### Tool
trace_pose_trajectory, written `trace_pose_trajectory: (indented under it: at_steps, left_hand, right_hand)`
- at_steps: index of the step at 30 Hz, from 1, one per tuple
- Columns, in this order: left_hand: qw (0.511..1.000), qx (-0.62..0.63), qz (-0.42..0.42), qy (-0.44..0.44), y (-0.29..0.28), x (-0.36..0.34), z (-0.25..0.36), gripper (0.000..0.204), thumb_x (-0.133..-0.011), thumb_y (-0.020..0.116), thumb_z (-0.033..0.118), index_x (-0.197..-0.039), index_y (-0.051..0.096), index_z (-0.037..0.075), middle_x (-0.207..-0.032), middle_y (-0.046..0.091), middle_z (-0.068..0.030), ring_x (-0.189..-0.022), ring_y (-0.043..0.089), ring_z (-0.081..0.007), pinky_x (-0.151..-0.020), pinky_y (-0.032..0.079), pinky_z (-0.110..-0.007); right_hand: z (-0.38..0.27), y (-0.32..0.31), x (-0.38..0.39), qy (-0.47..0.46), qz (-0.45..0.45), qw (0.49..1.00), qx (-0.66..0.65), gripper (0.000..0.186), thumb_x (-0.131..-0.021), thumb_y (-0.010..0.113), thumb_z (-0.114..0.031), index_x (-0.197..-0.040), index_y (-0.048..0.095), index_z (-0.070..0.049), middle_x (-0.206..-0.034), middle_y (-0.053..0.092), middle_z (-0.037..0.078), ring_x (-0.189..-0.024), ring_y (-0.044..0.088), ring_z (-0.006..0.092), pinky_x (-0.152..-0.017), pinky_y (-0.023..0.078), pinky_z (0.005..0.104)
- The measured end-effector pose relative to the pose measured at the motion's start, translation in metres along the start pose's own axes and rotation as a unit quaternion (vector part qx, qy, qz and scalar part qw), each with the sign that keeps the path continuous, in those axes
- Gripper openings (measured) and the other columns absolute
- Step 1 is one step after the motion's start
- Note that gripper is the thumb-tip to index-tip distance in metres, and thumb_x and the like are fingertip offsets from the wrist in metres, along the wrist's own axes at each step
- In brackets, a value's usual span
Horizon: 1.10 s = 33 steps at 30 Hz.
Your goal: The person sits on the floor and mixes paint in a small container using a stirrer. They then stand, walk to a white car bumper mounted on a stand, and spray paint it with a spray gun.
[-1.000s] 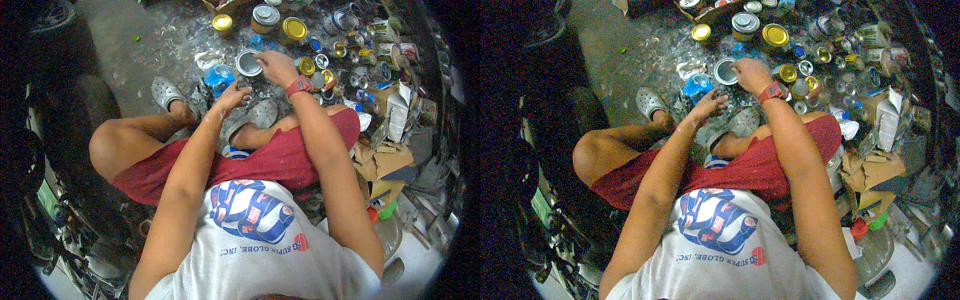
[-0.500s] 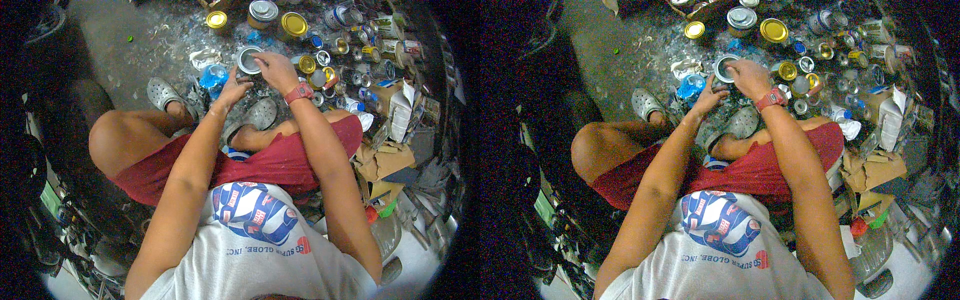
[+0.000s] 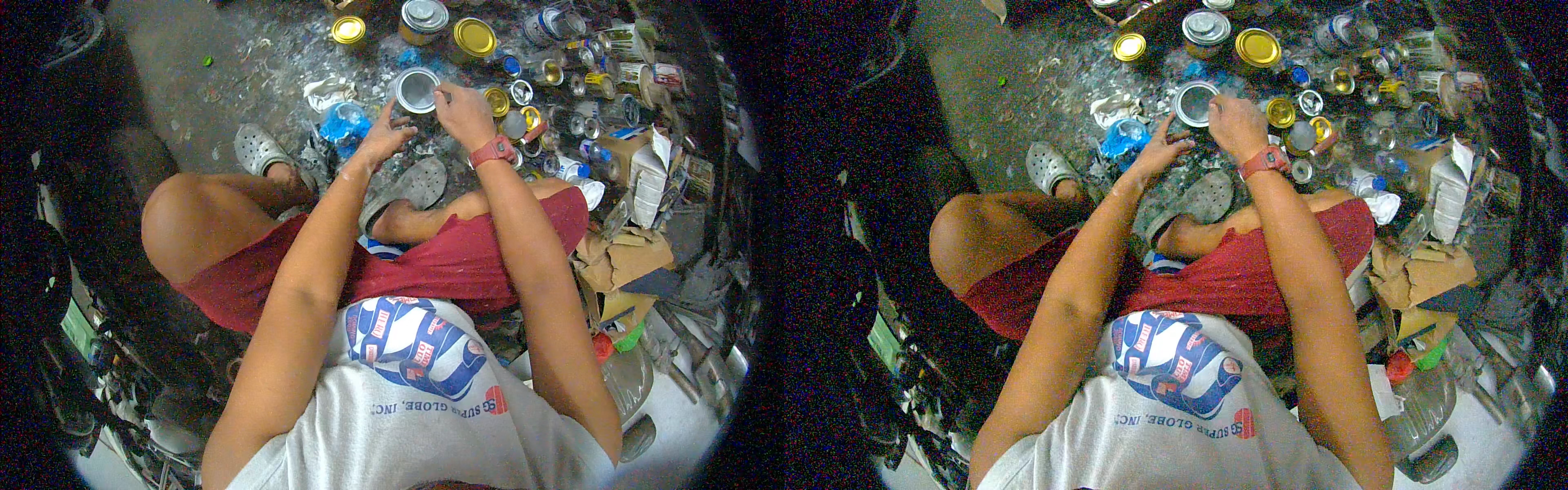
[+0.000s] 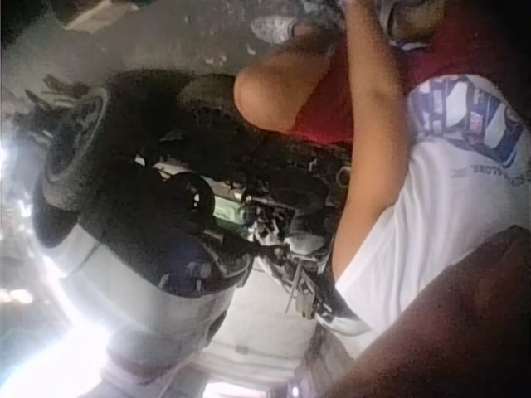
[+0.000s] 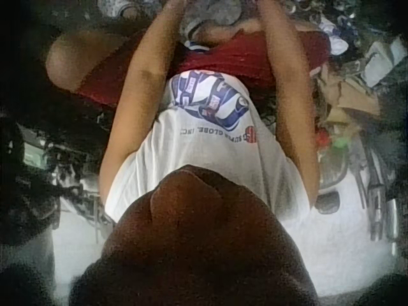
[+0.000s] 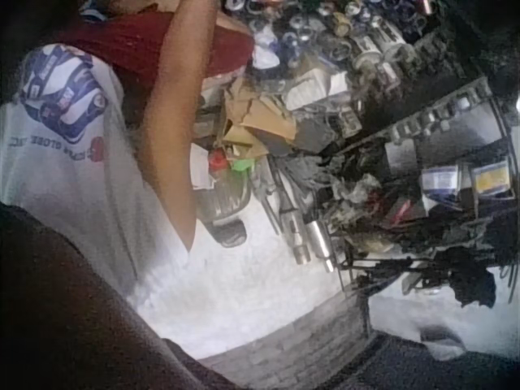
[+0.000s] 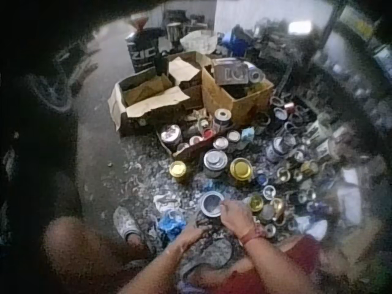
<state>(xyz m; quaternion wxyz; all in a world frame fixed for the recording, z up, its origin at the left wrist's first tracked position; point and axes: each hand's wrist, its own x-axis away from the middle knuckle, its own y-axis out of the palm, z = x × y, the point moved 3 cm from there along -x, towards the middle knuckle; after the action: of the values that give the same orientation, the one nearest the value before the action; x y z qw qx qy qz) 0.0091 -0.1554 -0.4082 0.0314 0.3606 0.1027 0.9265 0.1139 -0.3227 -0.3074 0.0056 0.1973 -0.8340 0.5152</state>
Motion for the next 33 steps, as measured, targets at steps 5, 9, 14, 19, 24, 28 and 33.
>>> trace_pose_trajectory:
  at_steps: [5, 9, 14, 19, 24, 28, 33]
  left_hand:
    - [1.000, -0.001, -0.002, 0.007, -0.001, -0.002, -0.002, 0.106, -0.096, 0.079, 0.011, -0.175, 0.009, 0.025, -0.155, 0.059, -0.0182, -0.117, 0.071, -0.0227, -0.088, 0.060, -0.036]
    - [1.000, 0.014, -0.005, 0.013, -0.003, -0.009, -0.006, 0.106, -0.096, 0.079, 0.011, -0.175, 0.009, 0.022, -0.153, 0.060, -0.0189, -0.117, 0.071, -0.0225, -0.089, 0.060, -0.036]
    - [1.000, -0.004, -0.003, 0.020, -0.001, -0.007, -0.004, 0.106, -0.095, 0.080, 0.014, -0.175, 0.011, 0.020, -0.152, 0.062, -0.0167, -0.113, 0.071, -0.0209, -0.086, 0.059, -0.034]
    - [0.999, -0.051, -0.012, 0.006, 0.005, 0.007, 0.017, 0.105, -0.094, 0.081, 0.016, -0.175, 0.014, 0.020, -0.152, 0.062, -0.0153, -0.109, 0.069, -0.0192, -0.081, 0.056, -0.031]
    - [0.999, -0.039, -0.017, 0.010, 0.003, 0.002, 0.008, 0.104, -0.094, 0.080, 0.015, -0.174, 0.015, 0.020, -0.153, 0.062, -0.0163, -0.116, 0.068, -0.0212, -0.086, 0.056, -0.033]
    - [0.998, -0.056, -0.016, 0.031, 0.007, 0.000, 0.006, 0.103, -0.094, 0.080, 0.014, -0.174, 0.016, 0.019, -0.152, 0.061, -0.0199, -0.126, 0.066, -0.0250, -0.099, 0.056, -0.037]
    - [0.997, -0.054, -0.015, 0.045, 0.004, -0.002, 0.004, 0.104, -0.093, 0.080, 0.012, -0.174, 0.016, 0.017, -0.152, 0.060, -0.0234, -0.131, 0.064, -0.0272, -0.105, 0.055, -0.039]
  right_hand:
    - [0.002, 0.000, 0.000, -0.037, 0.054, 0.987, -0.147, 0.030, -0.100, 0.067, -0.037, -0.109, 0.082, -0.012, -0.107, 0.077, 0.026, -0.103, 0.074, 0.0454, -0.091, 0.059, 0.0549]
    - [0.002, -0.006, -0.002, 0.013, 0.019, 0.999, -0.025, 0.031, -0.101, 0.067, -0.037, -0.111, 0.082, -0.012, -0.107, 0.078, 0.025, -0.103, 0.074, 0.0447, -0.093, 0.058, 0.0518]
    - [0.004, -0.002, -0.002, -0.015, 0.035, 0.993, -0.113, 0.034, -0.102, 0.066, -0.038, -0.114, 0.082, -0.012, -0.108, 0.079, 0.022, -0.104, 0.075, 0.0425, -0.093, 0.057, 0.0504]
    - [0.015, 0.000, -0.006, 0.022, 0.009, 0.998, -0.059, 0.030, -0.100, 0.068, -0.038, -0.110, 0.082, -0.013, -0.106, 0.078, 0.025, -0.101, 0.074, 0.0456, -0.090, 0.059, 0.0557]
    - [0.011, -0.003, -0.008, 0.016, 0.048, 0.995, -0.084, 0.034, -0.101, 0.067, -0.039, -0.115, 0.083, -0.012, -0.105, 0.080, 0.021, -0.102, 0.076, 0.0404, -0.093, 0.057, 0.0485]
    - [0.026, 0.005, -0.011, 0.046, 0.014, 0.997, -0.068, 0.035, -0.100, 0.068, -0.042, -0.112, 0.083, -0.012, -0.105, 0.079, 0.024, -0.100, 0.075, 0.0435, -0.091, 0.058, 0.0516]
    - [0.020, -0.002, -0.010, 0.044, 0.044, 0.994, -0.093, 0.035, -0.099, 0.069, -0.043, -0.110, 0.082, -0.013, -0.105, 0.079, 0.023, -0.099, 0.075, 0.0438, -0.091, 0.059, 0.0519]
